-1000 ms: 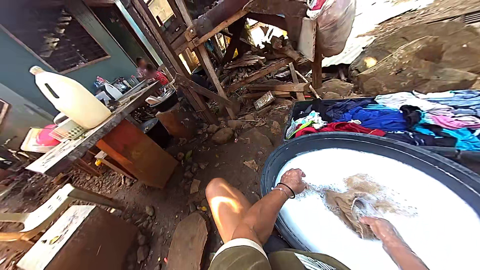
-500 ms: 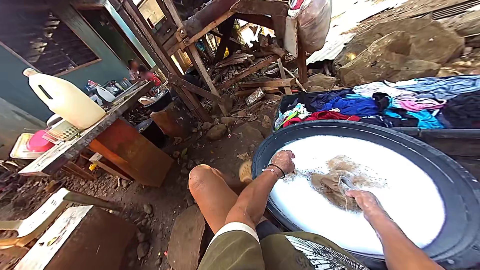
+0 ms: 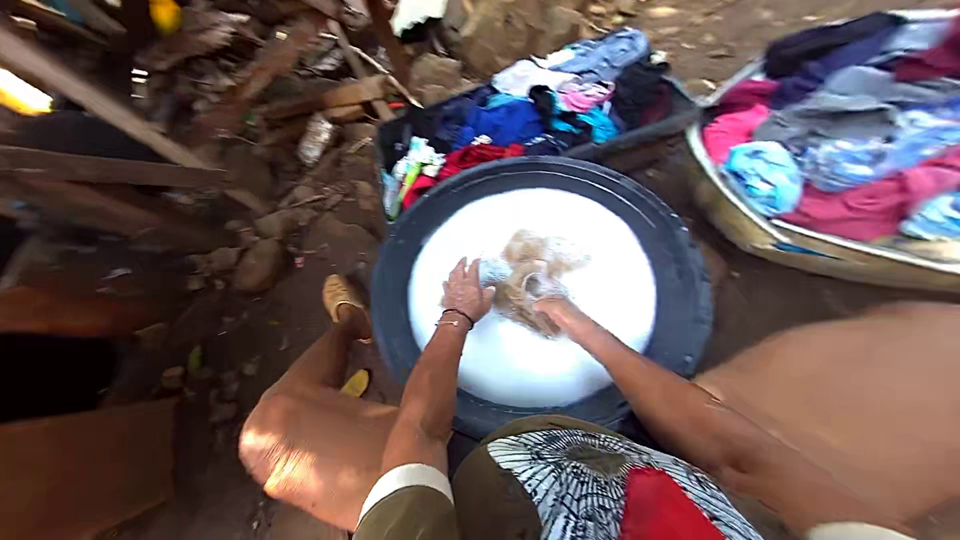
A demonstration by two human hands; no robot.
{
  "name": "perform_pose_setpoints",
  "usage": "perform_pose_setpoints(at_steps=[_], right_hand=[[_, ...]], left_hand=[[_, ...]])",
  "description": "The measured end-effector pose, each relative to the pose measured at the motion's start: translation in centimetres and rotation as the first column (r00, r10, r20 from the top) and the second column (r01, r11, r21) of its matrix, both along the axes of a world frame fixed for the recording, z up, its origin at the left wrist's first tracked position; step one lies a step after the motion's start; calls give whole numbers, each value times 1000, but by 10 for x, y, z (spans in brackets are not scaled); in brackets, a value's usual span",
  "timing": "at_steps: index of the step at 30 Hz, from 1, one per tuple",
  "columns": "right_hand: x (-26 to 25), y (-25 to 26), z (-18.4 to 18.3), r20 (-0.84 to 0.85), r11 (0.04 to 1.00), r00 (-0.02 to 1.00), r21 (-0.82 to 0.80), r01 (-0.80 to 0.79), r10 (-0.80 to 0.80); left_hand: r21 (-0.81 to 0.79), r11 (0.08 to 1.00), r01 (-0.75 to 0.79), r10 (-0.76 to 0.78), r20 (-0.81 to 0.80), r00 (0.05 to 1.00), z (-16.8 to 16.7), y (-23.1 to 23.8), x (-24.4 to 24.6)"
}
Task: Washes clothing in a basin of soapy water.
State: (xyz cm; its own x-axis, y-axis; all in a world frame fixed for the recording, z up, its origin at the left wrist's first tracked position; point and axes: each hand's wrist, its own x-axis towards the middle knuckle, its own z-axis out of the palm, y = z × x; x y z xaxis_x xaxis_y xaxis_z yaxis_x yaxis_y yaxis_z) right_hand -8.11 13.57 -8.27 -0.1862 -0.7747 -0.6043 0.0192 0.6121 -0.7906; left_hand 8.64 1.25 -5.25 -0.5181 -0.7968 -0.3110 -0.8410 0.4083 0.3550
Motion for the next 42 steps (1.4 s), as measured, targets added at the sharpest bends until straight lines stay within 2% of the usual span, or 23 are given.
perform_pose_setpoints(at_steps=[2, 4, 6, 10, 13, 17, 20, 22, 25, 27, 29, 30, 32, 33, 36, 37, 39, 40, 42], right_hand=[[-1, -8, -6, -64, 996, 996, 66, -54, 58], [-5, -16, -6, -48, 997, 999, 80, -10, 14], [-8, -20, -6, -5, 998, 1000, 71, 0, 0], [-4, -25, -20, -1, 997, 999, 68, -43, 43], [1, -20, -24, 12, 999, 999, -23, 41, -41], [-5, -24, -11, 108, 992, 987, 54, 112, -117], [-7, -23, -10, 72, 994, 994, 81, 80, -86], [-7, -26, -7, 41, 994, 993, 22, 109, -110], [-7, -29, 8, 102, 972, 974, -98, 211, -201], [-6, -30, 14, 168, 953, 949, -100, 285, -267], [1, -31, 26, 236, 900, 898, -148, 410, -370], [3, -31, 31, 254, 878, 893, -216, 426, -371], [2, -29, 31, 215, 876, 930, -326, 355, -297], [-2, -28, 29, 188, 899, 950, -321, 298, -248], [-7, -24, 29, 105, 973, 983, -156, 168, -153], [-4, -24, 32, 108, 974, 983, -153, 167, -151], [0, -24, 41, 198, 939, 964, -259, 228, -179], [0, -26, 43, 265, 901, 942, -323, 289, -207], [-5, -32, 41, 325, 841, 898, -359, 406, -295]], left_hand=[[68, 997, 42, -51, 140, 989, -26, -1, -3], [187, 980, 65, -116, 275, 955, -36, -3, -7], [261, 965, 26, -106, 298, 949, -36, -8, -10], [183, 974, -133, 132, 22, 991, -33, -20, -11], [194, 980, -35, 31, 24, 999, -30, -17, -1], [139, 988, -61, 72, -75, 995, -24, -10, 4], [166, 984, -60, 58, 18, 998, -26, -5, 8], [165, 986, -19, 13, 36, 999, -24, -3, 7], [128, 991, 35, -15, -156, 988, -23, -5, 4], [152, 982, 112, -68, -273, 960, -22, -11, -11], [203, 954, 223, -162, -277, 947, -13, -8, -26], [245, 938, 244, -192, -217, 957, -10, -4, -32], [314, 927, 203, -162, -150, 975, -1, 3, -40], [315, 936, 158, -104, -179, 978, 2, 4, -42], [274, 957, 91, 19, -374, 927, 8, 2, -42], [255, 962, 98, 24, -436, 900, 11, 2, -42], [206, 972, 111, 16, -529, 848, 9, 0, -40], [184, 975, 126, -12, -522, 853, 5, -4, -38], [167, 968, 188, -132, -300, 945, -6, -12, -30]])
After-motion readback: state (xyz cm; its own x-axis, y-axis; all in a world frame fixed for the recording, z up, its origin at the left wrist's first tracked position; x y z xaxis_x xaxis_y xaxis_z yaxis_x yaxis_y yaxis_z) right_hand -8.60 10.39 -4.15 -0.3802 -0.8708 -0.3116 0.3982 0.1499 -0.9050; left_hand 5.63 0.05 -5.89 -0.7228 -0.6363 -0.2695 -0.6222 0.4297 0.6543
